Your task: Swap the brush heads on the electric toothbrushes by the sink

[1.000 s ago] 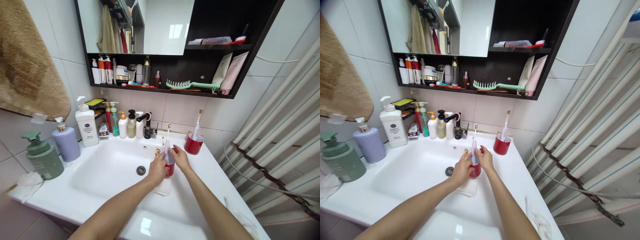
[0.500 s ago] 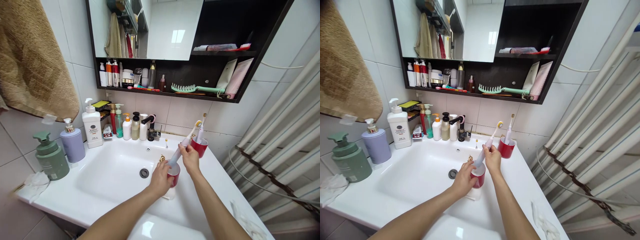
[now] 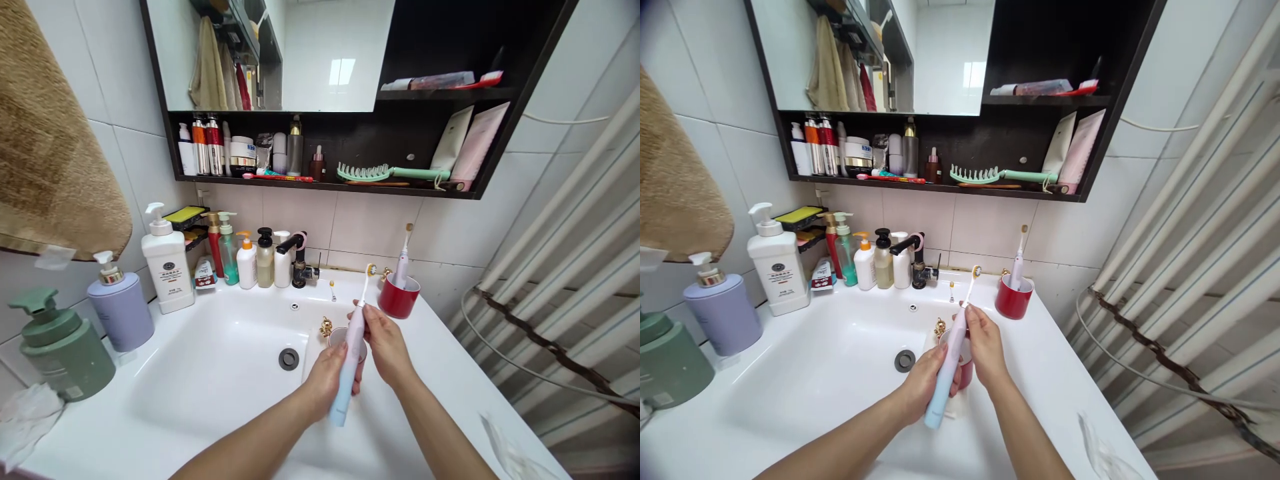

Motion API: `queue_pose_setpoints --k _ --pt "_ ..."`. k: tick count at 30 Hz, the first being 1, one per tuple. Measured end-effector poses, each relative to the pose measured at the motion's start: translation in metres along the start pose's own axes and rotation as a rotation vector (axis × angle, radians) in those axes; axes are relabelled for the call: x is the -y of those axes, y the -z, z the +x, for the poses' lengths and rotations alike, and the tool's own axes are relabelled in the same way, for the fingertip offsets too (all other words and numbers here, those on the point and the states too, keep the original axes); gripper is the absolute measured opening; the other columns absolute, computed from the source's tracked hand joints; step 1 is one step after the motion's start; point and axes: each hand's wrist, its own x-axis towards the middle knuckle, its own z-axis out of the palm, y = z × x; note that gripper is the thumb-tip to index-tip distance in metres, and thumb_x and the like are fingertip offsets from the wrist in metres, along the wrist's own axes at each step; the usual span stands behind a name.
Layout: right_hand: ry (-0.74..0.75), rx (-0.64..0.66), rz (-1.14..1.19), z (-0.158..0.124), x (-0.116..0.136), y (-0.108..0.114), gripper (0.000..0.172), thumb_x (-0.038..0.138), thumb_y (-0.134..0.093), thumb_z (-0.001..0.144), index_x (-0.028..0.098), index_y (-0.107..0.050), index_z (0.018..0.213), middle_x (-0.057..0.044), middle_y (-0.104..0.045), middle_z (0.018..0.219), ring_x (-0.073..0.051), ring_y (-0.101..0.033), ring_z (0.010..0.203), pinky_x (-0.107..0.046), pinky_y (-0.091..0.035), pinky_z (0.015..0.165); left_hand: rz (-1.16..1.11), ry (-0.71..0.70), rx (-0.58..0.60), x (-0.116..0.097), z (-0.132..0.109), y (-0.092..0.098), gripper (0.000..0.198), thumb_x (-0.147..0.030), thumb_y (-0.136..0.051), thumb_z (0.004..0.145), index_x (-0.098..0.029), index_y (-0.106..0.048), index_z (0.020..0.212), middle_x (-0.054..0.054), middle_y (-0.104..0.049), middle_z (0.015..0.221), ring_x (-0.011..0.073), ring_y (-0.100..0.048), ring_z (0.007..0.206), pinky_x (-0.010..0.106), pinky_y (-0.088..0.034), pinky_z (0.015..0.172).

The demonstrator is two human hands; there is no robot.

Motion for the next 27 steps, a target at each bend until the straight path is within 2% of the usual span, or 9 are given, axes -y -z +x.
queue_pose_setpoints --k 4,8,13,18,23,27 --pt "-0.063 -0.026 0.149 0.0043 0.0051 0.0074 0.027 0.040 -0.052 0.057 0.016 -0.054 0.070 -0.001 -0.057 0.061 -0.011 -0.050 0.055 -0.022 -0.039 0.050 0.044 0.091 0.038 0.0010 -0.0010 0.0007 0.050 -0.061 -0.025 0.061 -0.014 -0.042 0.068 -0.002 -0.043 0.049 0.0055 -0.038 0.037 0.020 -0.029 0.040" --pt "-0.035 -0.095 0.163 0.0042 0.0021 0.0050 0.024 0.038 -0.055 0.055 0.017 -0.053 0.066 0.000 -0.056 0.056 -0.012 -0.052 0.055 -0.023 -0.041 0.051 0.186 0.049 -0.010 -0.0001 -0.0009 0.0014 0.048 -0.061 -0.028 0.060 -0.015 -0.040 0.064 -0.003 -0.042 0.046 0.0049 -0.036 0.034 0.020 -0.027 0.038" --pt "-0.050 -0.105 0.231 0.0029 0.0007 0.0027 0.020 0.036 -0.055 0.055 0.018 -0.050 0.062 0.003 -0.055 0.053 -0.010 -0.051 0.049 -0.023 -0.041 0.049 0.066 0.175 0.078 -0.0004 -0.0011 0.0003 0.053 -0.063 -0.020 0.060 -0.015 -0.040 0.066 -0.003 -0.041 0.045 0.0055 -0.036 0.033 0.020 -0.027 0.036" --pt "-0.069 -0.111 0.280 0.0011 0.0025 0.0018 0.022 0.036 -0.056 0.055 0.017 -0.050 0.064 0.002 -0.055 0.054 -0.010 -0.052 0.051 -0.023 -0.042 0.050 0.238 0.024 -0.008 0.0001 -0.0014 -0.0003 0.047 -0.060 -0.026 0.061 -0.015 -0.039 0.061 -0.003 -0.041 0.045 0.0047 -0.036 0.033 0.019 -0.026 0.035" --pt "-0.074 -0.123 0.288 0.0015 -0.0006 0.0011 0.020 0.035 -0.055 0.056 0.017 -0.050 0.063 0.003 -0.054 0.053 -0.009 -0.052 0.049 -0.022 -0.042 0.051 0.184 0.085 0.012 0.0013 -0.0021 -0.0026 0.050 -0.061 -0.020 0.062 -0.015 -0.038 0.061 -0.003 -0.040 0.042 0.0056 -0.036 0.031 0.019 -0.027 0.033" --pt "-0.082 -0.130 0.296 0.0015 -0.0013 0.0009 0.020 0.034 -0.055 0.056 0.017 -0.050 0.064 0.003 -0.055 0.053 -0.009 -0.052 0.049 -0.022 -0.043 0.052 0.258 0.037 -0.051 0.0015 -0.0028 -0.0044 0.047 -0.061 -0.025 0.060 -0.015 -0.036 0.059 -0.004 -0.040 0.042 0.0049 -0.035 0.031 0.019 -0.026 0.033"
